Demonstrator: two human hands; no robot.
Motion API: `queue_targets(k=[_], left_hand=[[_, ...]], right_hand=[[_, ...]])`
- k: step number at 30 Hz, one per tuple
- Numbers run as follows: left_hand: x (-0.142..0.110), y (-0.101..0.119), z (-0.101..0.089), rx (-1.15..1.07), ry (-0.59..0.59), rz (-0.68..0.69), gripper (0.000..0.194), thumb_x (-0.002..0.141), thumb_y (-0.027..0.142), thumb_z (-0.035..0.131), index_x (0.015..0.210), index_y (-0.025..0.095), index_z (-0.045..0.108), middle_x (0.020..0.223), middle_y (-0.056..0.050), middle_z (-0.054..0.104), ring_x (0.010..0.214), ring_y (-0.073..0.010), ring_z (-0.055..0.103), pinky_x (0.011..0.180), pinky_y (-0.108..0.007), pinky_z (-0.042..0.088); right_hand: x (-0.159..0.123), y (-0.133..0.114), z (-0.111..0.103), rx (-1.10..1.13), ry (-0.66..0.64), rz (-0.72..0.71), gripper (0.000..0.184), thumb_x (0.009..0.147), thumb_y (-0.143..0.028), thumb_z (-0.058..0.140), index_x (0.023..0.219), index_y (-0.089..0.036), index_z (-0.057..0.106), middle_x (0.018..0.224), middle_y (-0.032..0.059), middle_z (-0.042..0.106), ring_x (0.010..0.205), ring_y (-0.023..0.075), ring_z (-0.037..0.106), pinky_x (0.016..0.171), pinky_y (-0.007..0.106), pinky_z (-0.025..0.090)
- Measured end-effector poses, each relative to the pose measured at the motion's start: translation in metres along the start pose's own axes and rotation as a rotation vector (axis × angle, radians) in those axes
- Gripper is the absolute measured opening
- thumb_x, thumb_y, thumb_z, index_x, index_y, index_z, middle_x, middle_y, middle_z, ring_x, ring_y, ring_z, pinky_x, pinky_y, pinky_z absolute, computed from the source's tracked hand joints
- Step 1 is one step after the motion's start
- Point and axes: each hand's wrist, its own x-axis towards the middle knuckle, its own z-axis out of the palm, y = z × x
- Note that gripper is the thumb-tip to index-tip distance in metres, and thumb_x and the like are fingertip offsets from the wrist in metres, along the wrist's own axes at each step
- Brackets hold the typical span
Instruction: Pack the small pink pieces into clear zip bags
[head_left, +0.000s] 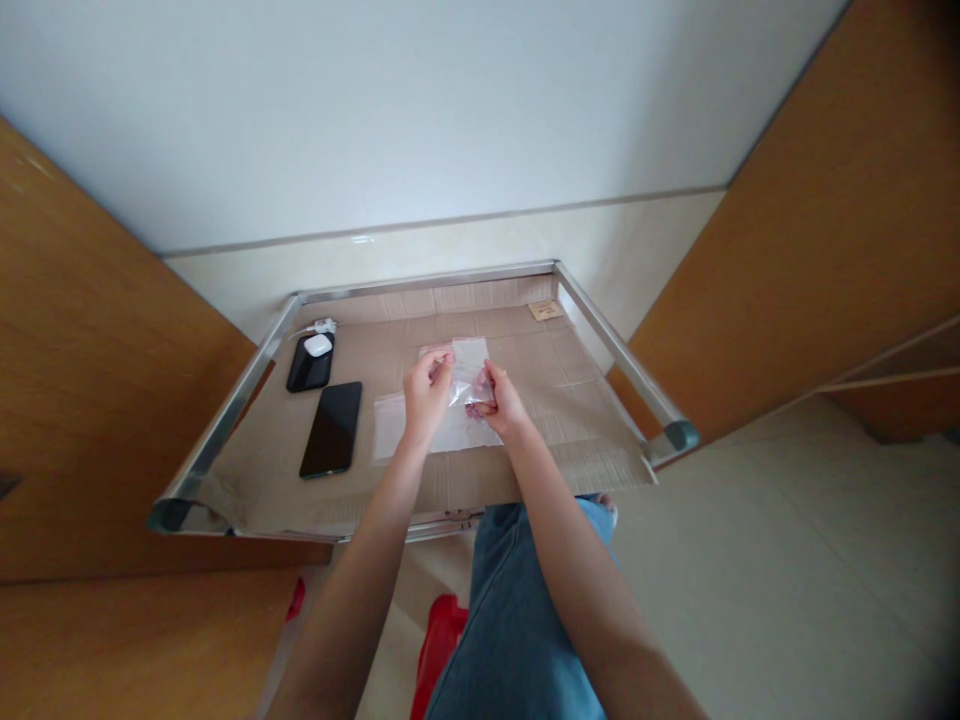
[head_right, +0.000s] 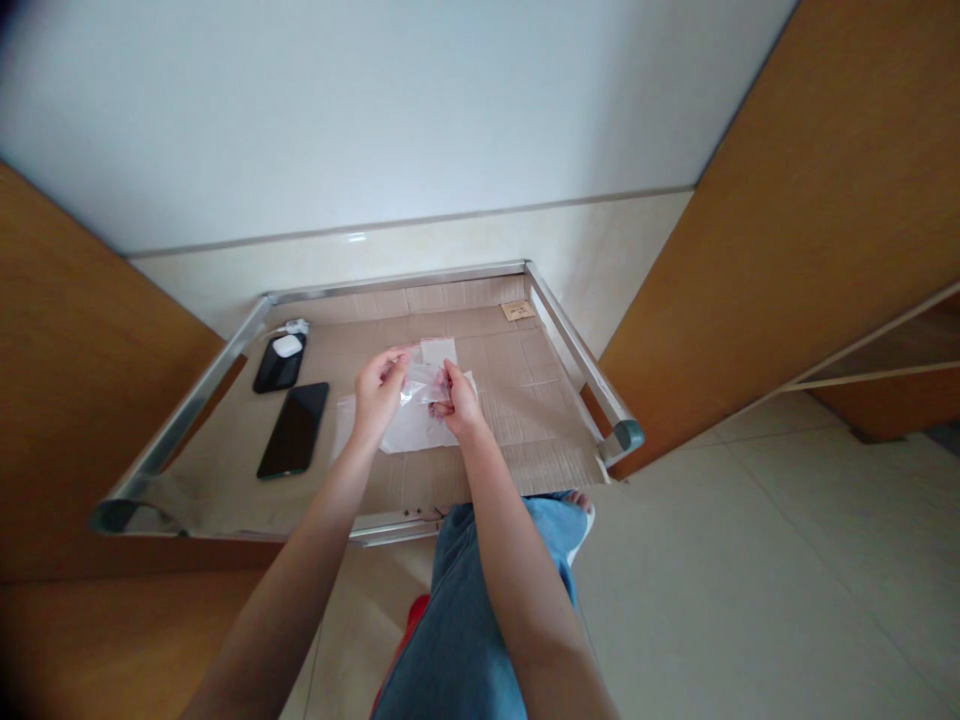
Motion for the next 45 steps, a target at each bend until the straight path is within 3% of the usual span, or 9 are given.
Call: queue_targets(k=[5,12,19,25,31,36,45], left_hand=[[-0.004,-0.006,-0.012,-0.112,0.089,-0.054,0.025,0.082,0.037,0.054,0.096,0.018,0.064,0.077,-0.003,0.066,0.061,-0.0098,0.058,0.055,-0.02,0.044],[-0.024,-0.027,-0.057,-0.214,0.308,-0.213,0.026,0.076,0.034,0.058,0.092,0.016,0.067,0.092,-0.006,0.068,0.061,-0.0101,0.06,0.06,-0.024,0.049],[-0.053,-0.056,-0.08,-0.181,0.36,-0.276,0.036,0.069,0.034,0.065,0.1,0.016,0.067,0.105,-0.009,0.065,0.082,-0.0171,0.063,0.076,-0.032,0.051],[-0.061,-0.063,-0.082,0.085,0.306,-0.239,0.04,0.066,0.033,0.069,0.102,0.017,0.066,0.104,-0.008,0.063,0.093,-0.0204,0.06,0.084,-0.034,0.048],[-0.068,-0.053,-0.084,0.379,0.29,-0.14,0.035,0.07,0.032,0.064,0.102,0.018,0.063,0.103,-0.009,0.056,0.09,-0.0201,0.057,0.082,-0.035,0.048],[-0.074,-0.056,-0.086,0.594,0.277,-0.01,0.031,0.074,0.034,0.06,0.101,0.018,0.06,0.102,-0.009,0.053,0.1,-0.024,0.051,0.091,-0.041,0.041],[-0.069,-0.038,-0.078,0.67,0.313,0.126,0.025,0.079,0.033,0.056,0.1,0.02,0.059,0.112,-0.01,0.053,0.107,-0.0256,0.048,0.096,-0.041,0.035]], right_hand=[[0.003,0.001,0.0,-0.107,0.019,-0.09,0.034,0.076,-0.038,0.054,0.054,-0.021,0.034,0.039,-0.0109,0.028,0.029,0.002,0.012,0.03,0.019,0.005],[0.01,0.002,-0.003,-0.316,0.179,-0.47,0.042,0.078,-0.048,0.05,0.051,-0.022,0.03,0.041,-0.0088,0.025,0.035,0.0048,0.017,0.035,0.022,0.012],[0.025,0.01,-0.012,-0.493,0.323,-0.694,0.044,0.079,-0.054,0.045,0.052,-0.022,0.03,0.045,-0.0072,0.025,0.042,0.0076,0.024,0.041,0.024,0.021],[0.03,0.014,-0.018,-0.614,0.413,-0.711,0.043,0.082,-0.053,0.041,0.053,-0.022,0.034,0.046,-0.006,0.03,0.045,0.0092,0.028,0.045,0.024,0.024],[0.028,0.016,-0.018,-0.741,0.383,-0.746,0.043,0.083,-0.05,0.039,0.053,-0.021,0.036,0.048,-0.0048,0.035,0.048,0.0098,0.032,0.048,0.024,0.024],[0.028,0.017,-0.018,-0.742,0.376,-0.745,0.042,0.084,-0.049,0.038,0.053,-0.02,0.041,0.049,-0.0036,0.04,0.049,0.0105,0.034,0.049,0.024,0.026],[0.025,0.016,-0.016,-0.729,0.362,-0.732,0.044,0.085,-0.048,0.037,0.053,-0.02,0.044,0.049,-0.0028,0.043,0.049,0.0108,0.037,0.05,0.024,0.028]])
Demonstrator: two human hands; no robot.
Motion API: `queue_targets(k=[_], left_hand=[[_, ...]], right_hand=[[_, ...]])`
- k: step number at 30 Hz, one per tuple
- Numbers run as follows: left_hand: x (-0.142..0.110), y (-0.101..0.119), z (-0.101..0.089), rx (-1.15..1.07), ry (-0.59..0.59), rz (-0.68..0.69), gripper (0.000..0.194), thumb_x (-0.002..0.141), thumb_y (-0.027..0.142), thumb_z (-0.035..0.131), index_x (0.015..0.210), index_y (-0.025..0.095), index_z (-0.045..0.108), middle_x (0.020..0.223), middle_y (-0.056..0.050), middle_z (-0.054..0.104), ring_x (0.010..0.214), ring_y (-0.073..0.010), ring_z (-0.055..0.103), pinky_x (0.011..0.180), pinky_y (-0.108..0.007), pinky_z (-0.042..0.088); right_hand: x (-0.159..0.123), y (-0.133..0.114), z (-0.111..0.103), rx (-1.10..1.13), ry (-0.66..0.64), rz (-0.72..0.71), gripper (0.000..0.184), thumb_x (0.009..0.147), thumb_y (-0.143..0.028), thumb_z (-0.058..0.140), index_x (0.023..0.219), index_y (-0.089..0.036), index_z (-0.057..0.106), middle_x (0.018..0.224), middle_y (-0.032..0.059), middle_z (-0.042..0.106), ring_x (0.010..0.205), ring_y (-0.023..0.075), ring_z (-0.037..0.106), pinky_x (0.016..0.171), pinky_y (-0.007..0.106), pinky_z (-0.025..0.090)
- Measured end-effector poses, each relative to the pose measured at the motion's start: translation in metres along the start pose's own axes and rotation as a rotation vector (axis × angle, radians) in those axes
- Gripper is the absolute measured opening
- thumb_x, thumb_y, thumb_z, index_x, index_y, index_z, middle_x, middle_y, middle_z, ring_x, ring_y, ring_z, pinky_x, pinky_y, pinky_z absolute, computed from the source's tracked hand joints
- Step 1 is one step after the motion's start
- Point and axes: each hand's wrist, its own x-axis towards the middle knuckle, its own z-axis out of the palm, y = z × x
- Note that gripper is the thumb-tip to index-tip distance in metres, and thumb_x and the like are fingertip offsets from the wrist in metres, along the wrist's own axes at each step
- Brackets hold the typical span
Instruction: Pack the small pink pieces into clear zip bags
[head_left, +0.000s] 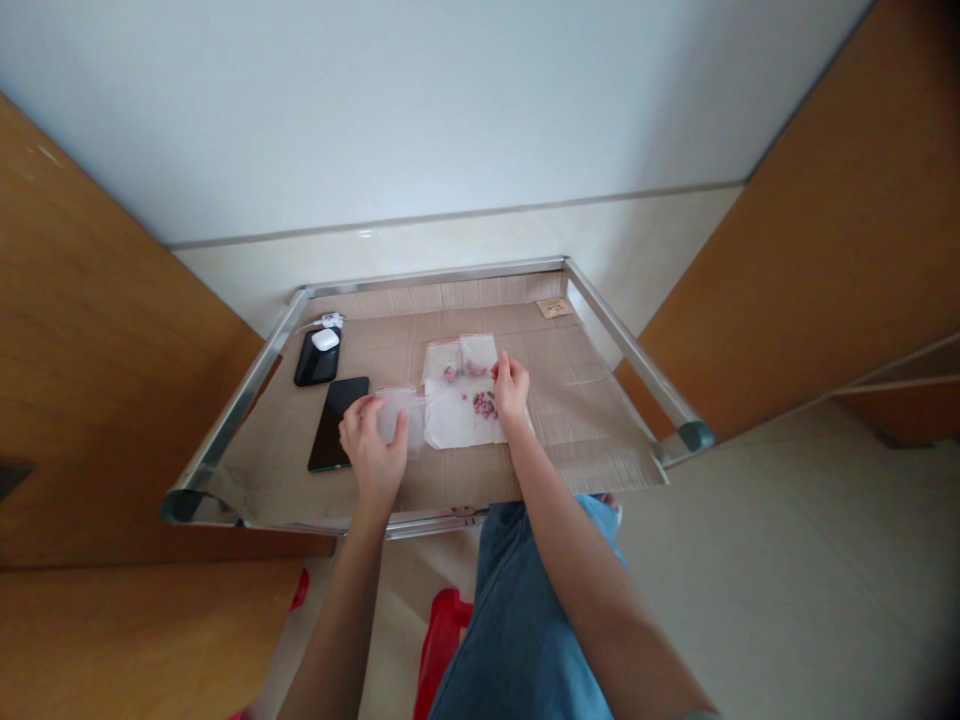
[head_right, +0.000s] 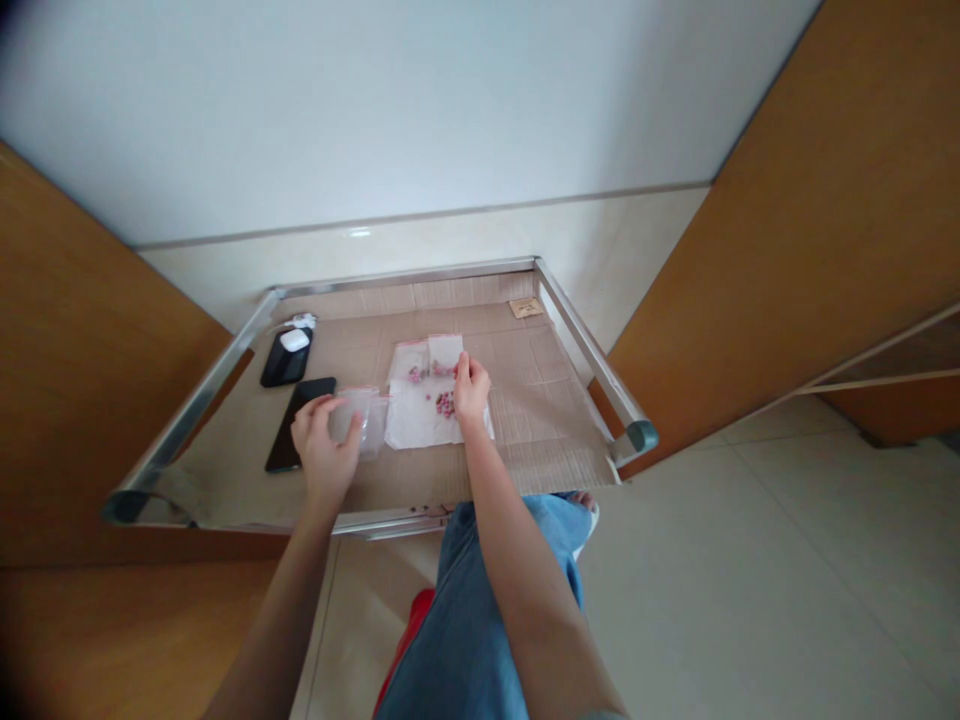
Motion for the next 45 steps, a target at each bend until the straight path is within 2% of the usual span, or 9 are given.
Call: queue_targets(k=[4,8,11,14,19,27,35,40,45], left_hand=[[0.009,0.019,0.014,-0.015,-0.121,0.145,0.02,0.081,0.03,0.054,0.097,0.021,0.06,0.106,-0.008,0.057,0.103,-0.024,0.05,0.094,-0.04,0.036],[0.017,0.035,0.049,-0.076,-0.211,0.257,0.017,0.082,0.022,0.051,0.096,0.02,0.06,0.104,-0.007,0.059,0.102,-0.0227,0.052,0.092,-0.037,0.038],[0.02,0.041,0.076,-0.11,-0.259,0.295,0.018,0.081,0.017,0.051,0.096,0.019,0.06,0.103,-0.008,0.059,0.1,-0.022,0.053,0.091,-0.036,0.04],[0.02,0.04,0.09,-0.095,-0.28,0.288,0.02,0.079,0.014,0.05,0.096,0.019,0.06,0.102,-0.008,0.059,0.099,-0.0223,0.053,0.09,-0.036,0.04],[0.017,0.031,0.09,-0.084,-0.235,0.248,0.021,0.079,0.012,0.05,0.096,0.019,0.061,0.106,-0.008,0.059,0.102,-0.023,0.052,0.093,-0.037,0.04],[0.016,0.031,0.091,-0.032,-0.272,0.182,0.028,0.082,0.018,0.049,0.109,0.016,0.055,0.107,-0.012,0.06,0.101,-0.025,0.052,0.09,-0.039,0.04],[0.017,0.033,0.089,0.059,-0.267,0.158,0.018,0.085,0.02,0.045,0.095,0.019,0.06,0.092,-0.009,0.063,0.09,-0.0237,0.055,0.082,-0.037,0.039],[0.017,0.036,0.088,0.05,-0.238,0.147,0.02,0.08,0.024,0.053,0.099,0.02,0.058,0.096,-0.009,0.06,0.093,-0.0241,0.053,0.082,-0.037,0.039],[0.017,0.035,0.088,0.079,-0.252,0.158,0.021,0.081,0.023,0.051,0.101,0.019,0.058,0.098,-0.01,0.06,0.093,-0.0257,0.052,0.082,-0.038,0.039]], right_hand=[[0.001,0.003,0.0,0.02,-0.017,-0.002,0.044,0.085,-0.049,0.037,0.053,-0.02,0.046,0.05,-0.0023,0.044,0.049,0.0108,0.037,0.05,0.024,0.028],[0.001,0.004,0.001,0.038,-0.033,-0.007,0.045,0.085,-0.05,0.037,0.054,-0.019,0.045,0.05,-0.0026,0.043,0.048,0.0103,0.037,0.048,0.023,0.027],[0.001,0.002,0.001,0.058,-0.048,0.003,0.045,0.084,-0.053,0.038,0.054,-0.019,0.045,0.049,-0.003,0.043,0.047,0.0099,0.037,0.047,0.023,0.027],[0.001,0.0,0.001,0.088,-0.052,0.053,0.045,0.081,-0.055,0.04,0.054,-0.02,0.045,0.048,-0.0036,0.042,0.046,0.0099,0.037,0.045,0.023,0.028],[0.0,-0.002,0.001,0.146,-0.058,0.099,0.041,0.079,-0.053,0.046,0.054,-0.02,0.044,0.045,-0.0052,0.038,0.043,0.0089,0.035,0.042,0.022,0.027],[-0.001,-0.011,-0.001,0.241,-0.09,0.173,0.04,0.076,-0.053,0.048,0.054,-0.02,0.044,0.044,-0.0066,0.038,0.04,0.0074,0.034,0.039,0.021,0.027],[0.0,-0.001,0.001,0.217,-0.11,0.111,0.039,0.078,-0.051,0.048,0.055,-0.019,0.047,0.045,-0.0058,0.041,0.04,0.0072,0.036,0.041,0.02,0.028],[-0.001,-0.003,0.001,0.208,-0.103,0.107,0.038,0.078,-0.05,0.048,0.055,-0.019,0.047,0.046,-0.0052,0.043,0.04,0.0074,0.038,0.042,0.02,0.03],[0.0,-0.003,0.002,0.202,-0.099,0.106,0.037,0.078,-0.049,0.047,0.055,-0.019,0.048,0.047,-0.0046,0.044,0.042,0.0081,0.04,0.042,0.021,0.03]])
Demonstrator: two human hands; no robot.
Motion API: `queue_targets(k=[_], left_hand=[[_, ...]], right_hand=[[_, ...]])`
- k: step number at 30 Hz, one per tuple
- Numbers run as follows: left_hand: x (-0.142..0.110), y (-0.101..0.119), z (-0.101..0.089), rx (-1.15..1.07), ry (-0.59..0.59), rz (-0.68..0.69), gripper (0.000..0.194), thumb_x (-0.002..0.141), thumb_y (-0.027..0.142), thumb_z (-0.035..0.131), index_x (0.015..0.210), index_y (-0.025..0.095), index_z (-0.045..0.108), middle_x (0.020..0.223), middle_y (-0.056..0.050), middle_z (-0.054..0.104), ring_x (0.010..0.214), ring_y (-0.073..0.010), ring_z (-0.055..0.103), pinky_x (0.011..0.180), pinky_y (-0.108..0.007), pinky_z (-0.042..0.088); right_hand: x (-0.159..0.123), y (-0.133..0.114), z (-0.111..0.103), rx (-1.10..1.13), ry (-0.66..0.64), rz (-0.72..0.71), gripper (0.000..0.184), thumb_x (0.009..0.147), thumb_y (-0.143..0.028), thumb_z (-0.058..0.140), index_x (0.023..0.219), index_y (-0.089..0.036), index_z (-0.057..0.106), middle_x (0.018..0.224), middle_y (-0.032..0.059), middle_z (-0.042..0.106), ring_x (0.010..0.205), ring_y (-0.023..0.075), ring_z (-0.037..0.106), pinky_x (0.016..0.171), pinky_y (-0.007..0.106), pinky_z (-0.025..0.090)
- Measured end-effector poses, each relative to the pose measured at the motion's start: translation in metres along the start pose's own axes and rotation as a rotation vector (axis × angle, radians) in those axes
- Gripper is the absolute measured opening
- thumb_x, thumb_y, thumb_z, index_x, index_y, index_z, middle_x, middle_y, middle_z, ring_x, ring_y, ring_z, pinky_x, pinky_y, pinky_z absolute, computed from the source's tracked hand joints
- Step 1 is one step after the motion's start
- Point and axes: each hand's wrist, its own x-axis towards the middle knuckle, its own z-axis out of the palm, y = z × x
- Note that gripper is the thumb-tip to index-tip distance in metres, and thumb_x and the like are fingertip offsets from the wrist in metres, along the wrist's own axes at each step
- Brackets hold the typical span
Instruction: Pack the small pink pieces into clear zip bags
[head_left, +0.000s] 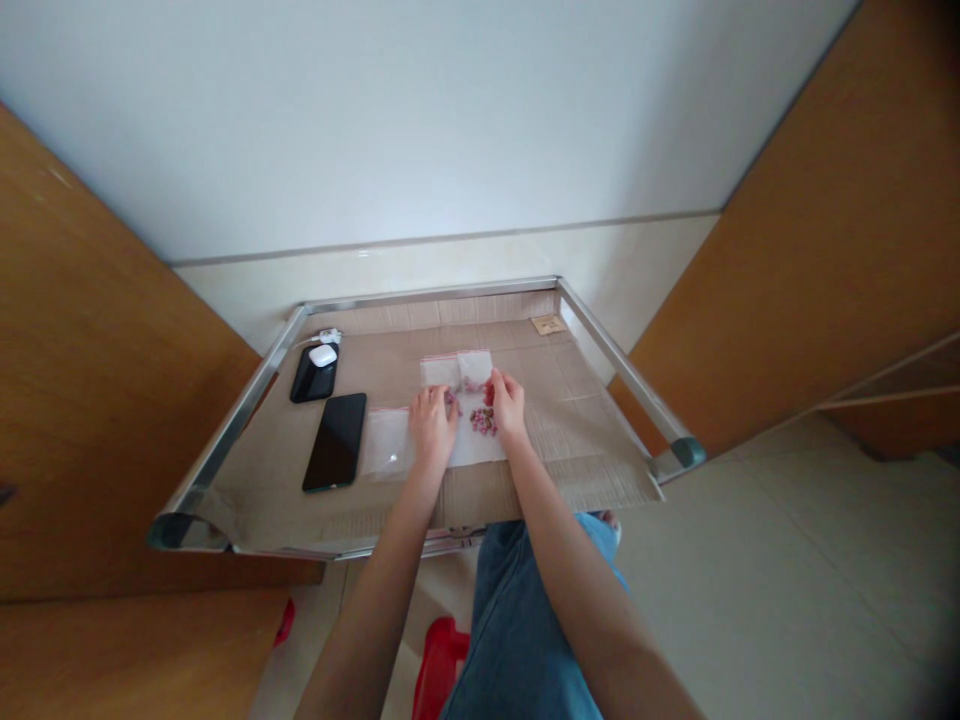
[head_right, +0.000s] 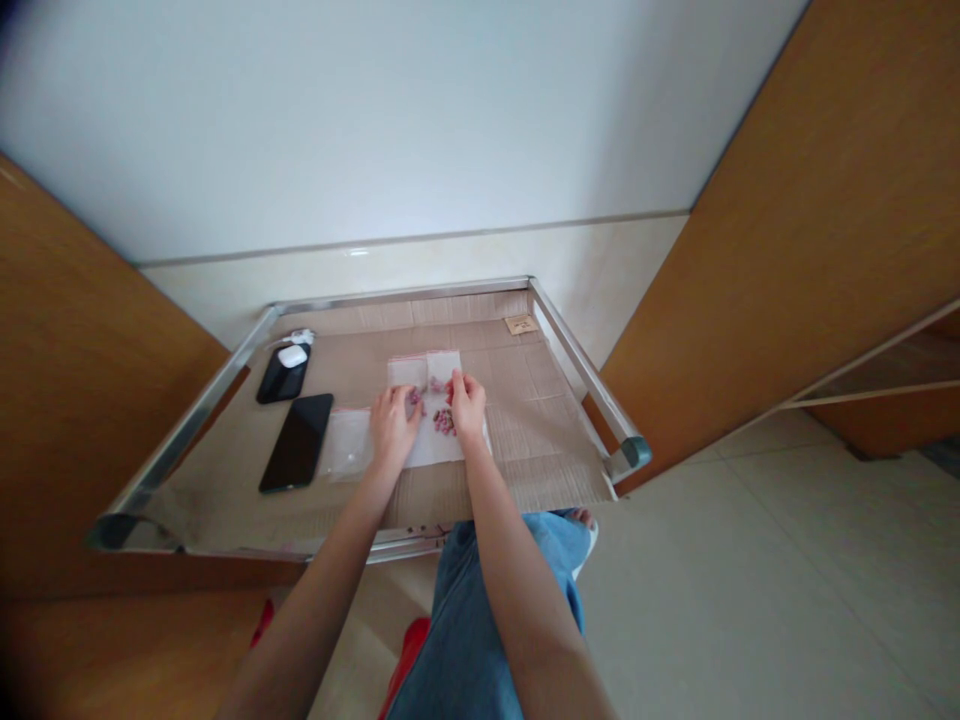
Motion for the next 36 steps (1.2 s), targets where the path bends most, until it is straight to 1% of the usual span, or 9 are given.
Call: queue_targets(k=[10,14,19,23,25,28,30,34,36], left_hand=[[0.0004,-0.0003,-0.0004,0.04,-0.032,-0.003,0.016,0.085,0.022,0.046,0.092,0.02,0.06,0.091,-0.009,0.062,0.09,-0.0259,0.052,0.08,-0.037,0.039],[0.0,0.0001,-0.0012,0.038,-0.038,-0.003,0.016,0.086,0.022,0.045,0.092,0.02,0.06,0.091,-0.009,0.061,0.089,-0.0251,0.052,0.079,-0.037,0.038],[-0.0002,0.0003,-0.0015,0.043,-0.06,-0.031,0.014,0.086,0.02,0.047,0.09,0.021,0.06,0.09,-0.007,0.061,0.09,-0.0234,0.052,0.079,-0.034,0.037],[-0.0003,-0.0002,-0.0008,0.025,-0.048,-0.032,0.014,0.086,0.019,0.046,0.086,0.021,0.06,0.088,-0.007,0.061,0.088,-0.023,0.052,0.077,-0.034,0.038],[0.0001,-0.0004,-0.0006,-0.006,-0.03,-0.02,0.013,0.086,0.018,0.046,0.085,0.021,0.059,0.088,-0.006,0.061,0.088,-0.0231,0.053,0.078,-0.034,0.038],[0.0013,-0.0003,-0.0005,-0.115,0.003,0.012,0.013,0.087,0.02,0.045,0.086,0.02,0.057,0.09,-0.007,0.061,0.09,-0.0224,0.053,0.081,-0.035,0.038],[0.0017,-0.0003,-0.0005,-0.239,0.037,0.03,0.014,0.089,0.022,0.042,0.087,0.02,0.055,0.093,-0.007,0.061,0.092,-0.0217,0.053,0.083,-0.035,0.039],[0.0012,0.0008,-0.001,-0.591,0.114,0.005,0.015,0.09,0.027,0.041,0.086,0.02,0.053,0.104,-0.008,0.06,0.106,-0.021,0.052,0.094,-0.037,0.036],[0.0012,0.002,-0.0013,-0.832,0.098,-0.05,0.013,0.088,0.03,0.046,0.085,0.02,0.053,0.109,-0.008,0.06,0.112,-0.0207,0.051,0.098,-0.037,0.034]], right_hand=[[-0.0007,-0.0029,0.0006,0.026,0.001,0.024,0.037,0.077,-0.049,0.048,0.056,-0.018,0.05,0.05,-0.0039,0.047,0.044,0.0086,0.041,0.044,0.021,0.032],[0.0004,-0.0007,0.001,0.037,-0.016,0.033,0.039,0.076,-0.052,0.049,0.056,-0.018,0.053,0.051,-0.0026,0.05,0.046,0.0093,0.044,0.047,0.022,0.036],[0.0009,0.0012,0.0011,0.019,-0.04,0.003,0.042,0.075,-0.055,0.049,0.058,-0.018,0.055,0.052,-0.0017,0.052,0.049,0.0104,0.047,0.051,0.023,0.039],[-0.0002,0.0004,0.0005,0.021,-0.043,0.026,0.04,0.075,-0.056,0.05,0.062,-0.018,0.056,0.061,-0.0002,0.058,0.049,0.011,0.051,0.05,0.024,0.04],[-0.0001,0.0009,0.0002,0.008,-0.041,0.022,0.041,0.075,-0.056,0.05,0.061,-0.018,0.056,0.06,-0.0002,0.058,0.048,0.0111,0.051,0.05,0.024,0.04],[0.0008,0.0025,-0.0003,-0.014,-0.044,-0.004,0.041,0.076,-0.056,0.05,0.059,-0.019,0.056,0.054,-0.001,0.055,0.048,0.0112,0.049,0.051,0.025,0.039],[0.0014,0.0028,-0.0008,-0.02,-0.05,-0.02,0.041,0.076,-0.055,0.05,0.059,-0.018,0.056,0.052,-0.0013,0.054,0.048,0.0115,0.048,0.051,0.025,0.039],[0.0016,-0.0014,-0.0021,-0.017,-0.028,-0.02,0.039,0.076,-0.054,0.05,0.062,-0.018,0.058,0.055,-0.0004,0.055,0.052,0.0126,0.05,0.054,0.026,0.04],[0.0015,-0.0053,-0.003,-0.017,-0.011,-0.02,0.037,0.075,-0.053,0.052,0.066,-0.017,0.059,0.059,0.0005,0.058,0.056,0.0133,0.052,0.057,0.026,0.041]])
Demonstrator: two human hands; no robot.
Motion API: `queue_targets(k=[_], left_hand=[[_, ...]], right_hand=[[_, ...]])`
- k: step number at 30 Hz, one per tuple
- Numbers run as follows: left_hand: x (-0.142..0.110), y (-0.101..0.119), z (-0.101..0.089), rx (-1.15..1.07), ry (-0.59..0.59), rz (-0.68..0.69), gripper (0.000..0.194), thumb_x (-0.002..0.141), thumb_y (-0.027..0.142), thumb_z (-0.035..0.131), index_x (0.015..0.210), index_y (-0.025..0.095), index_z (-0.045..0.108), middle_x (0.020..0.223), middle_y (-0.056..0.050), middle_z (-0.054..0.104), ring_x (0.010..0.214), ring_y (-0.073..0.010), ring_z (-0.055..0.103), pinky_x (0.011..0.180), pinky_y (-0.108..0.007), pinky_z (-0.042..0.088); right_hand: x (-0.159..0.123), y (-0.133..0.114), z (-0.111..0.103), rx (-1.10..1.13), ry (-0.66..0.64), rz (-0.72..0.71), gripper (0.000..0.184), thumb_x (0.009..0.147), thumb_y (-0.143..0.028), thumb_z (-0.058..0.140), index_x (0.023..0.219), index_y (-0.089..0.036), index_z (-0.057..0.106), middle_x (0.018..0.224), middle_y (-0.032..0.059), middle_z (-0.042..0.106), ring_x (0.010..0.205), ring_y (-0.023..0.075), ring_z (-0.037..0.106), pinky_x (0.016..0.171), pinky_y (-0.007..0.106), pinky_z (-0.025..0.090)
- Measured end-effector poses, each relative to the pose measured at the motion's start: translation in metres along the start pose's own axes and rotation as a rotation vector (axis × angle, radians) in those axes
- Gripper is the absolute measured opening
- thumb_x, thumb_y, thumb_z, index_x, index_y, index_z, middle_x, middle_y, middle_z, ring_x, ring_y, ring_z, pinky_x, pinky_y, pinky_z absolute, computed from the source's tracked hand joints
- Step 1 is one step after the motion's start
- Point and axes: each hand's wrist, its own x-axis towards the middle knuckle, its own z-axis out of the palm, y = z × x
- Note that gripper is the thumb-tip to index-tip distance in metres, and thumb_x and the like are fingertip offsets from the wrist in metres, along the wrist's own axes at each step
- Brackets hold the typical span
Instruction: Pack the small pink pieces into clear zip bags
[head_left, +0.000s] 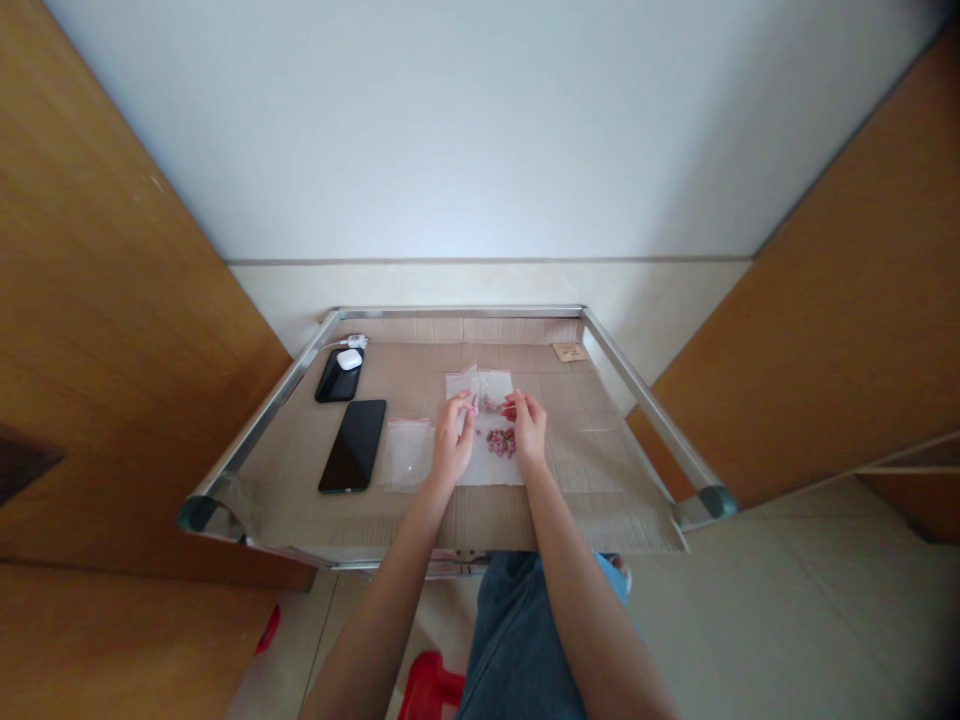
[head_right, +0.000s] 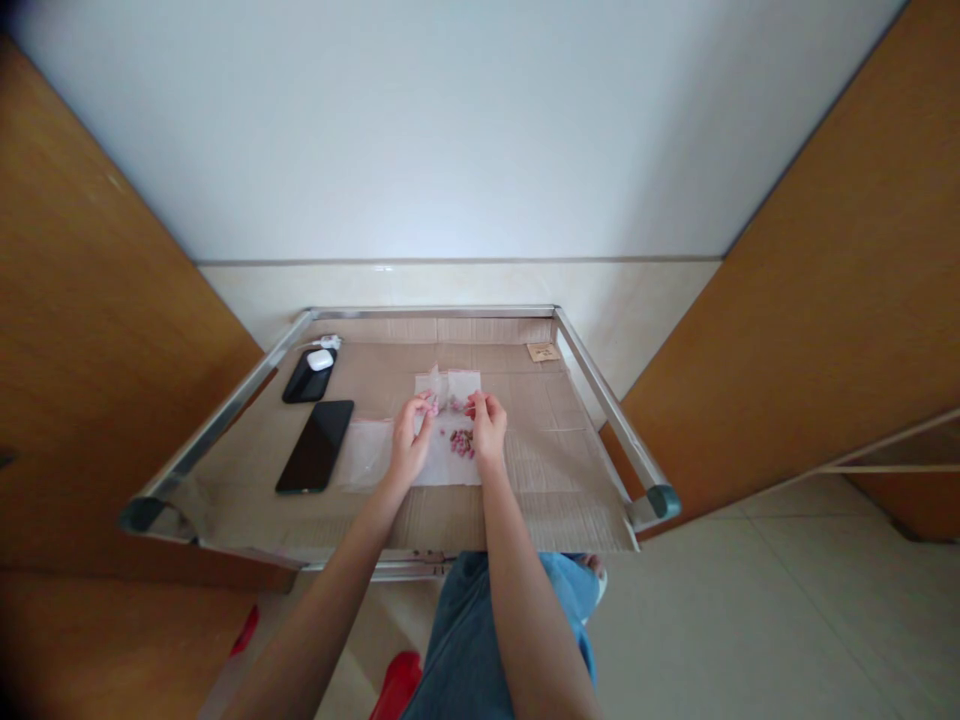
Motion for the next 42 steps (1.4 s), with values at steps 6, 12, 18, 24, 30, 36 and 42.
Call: queue_targets(k=[6,12,18,24,30,36,42], left_hand=[[0.005,0.005,-0.004,-0.737,-0.014,-0.435,0.02,0.07,0.031,0.064,0.078,0.02,0.049,0.084,-0.001,0.065,0.089,-0.0196,0.063,0.081,-0.034,0.048],[0.01,0.012,-0.012,-1.038,-0.117,-0.645,0.017,0.072,0.022,0.059,0.084,0.02,0.047,0.092,-0.006,0.068,0.084,-0.0204,0.066,0.071,-0.034,0.052],[0.013,0.009,-0.012,-1.03,-0.078,-0.716,0.018,0.082,0.035,0.051,0.09,0.019,0.051,0.097,-0.007,0.068,0.082,-0.0204,0.067,0.059,-0.029,0.054],[0.014,0.007,-0.009,-0.974,-0.015,-0.678,0.031,0.078,0.045,0.058,0.095,0.02,0.051,0.097,-0.006,0.068,0.081,-0.0179,0.067,0.058,-0.025,0.054],[0.01,0.008,-0.004,-0.792,0.01,-0.591,0.038,0.067,0.035,0.073,0.092,0.019,0.05,0.089,-0.004,0.068,0.077,-0.0179,0.068,0.059,-0.024,0.054],[0.008,0.009,-0.005,-0.68,0.035,-0.562,0.041,0.069,0.042,0.07,0.096,0.02,0.048,0.09,-0.006,0.068,0.076,-0.0192,0.069,0.06,-0.026,0.054],[0.007,0.003,0.0,-0.612,0.045,-0.495,0.06,0.066,0.036,0.072,0.114,0.026,0.037,0.104,-0.006,0.062,0.075,-0.016,0.068,0.062,-0.026,0.055]], right_hand=[[0.002,-0.008,-0.005,0.006,0.0,-0.017,0.036,0.072,-0.049,0.056,0.087,-0.017,0.062,0.085,0.0046,0.065,0.074,0.016,0.058,0.066,0.028,0.043],[0.002,-0.013,-0.009,0.009,-0.092,0.01,0.029,0.069,-0.045,0.059,0.078,-0.018,0.066,0.078,0.0033,0.065,0.073,0.0157,0.055,0.065,0.026,0.04],[-0.003,-0.017,-0.011,0.079,-0.149,0.063,0.024,0.067,-0.042,0.061,0.067,-0.019,0.062,0.064,-0.0005,0.058,0.058,0.0116,0.048,0.059,0.025,0.037],[-0.003,-0.017,-0.012,0.07,-0.175,0.145,0.022,0.064,-0.04,0.063,0.068,-0.019,0.063,0.063,-0.0014,0.058,0.057,0.0109,0.049,0.057,0.024,0.036],[-0.003,-0.019,-0.012,0.118,-0.167,0.176,0.02,0.064,-0.038,0.063,0.069,-0.019,0.064,0.064,-0.0016,0.06,0.057,0.0101,0.05,0.057,0.023,0.037],[-0.003,-0.023,-0.014,0.092,-0.191,0.138,0.025,0.06,-0.038,0.068,0.077,-0.02,0.064,0.07,0.0003,0.064,0.06,0.0117,0.053,0.058,0.024,0.04],[-0.003,-0.026,-0.016,0.12,-0.23,0.115,0.029,0.056,-0.035,0.072,0.079,-0.02,0.062,0.067,-0.0003,0.064,0.06,0.0125,0.054,0.057,0.024,0.039]])
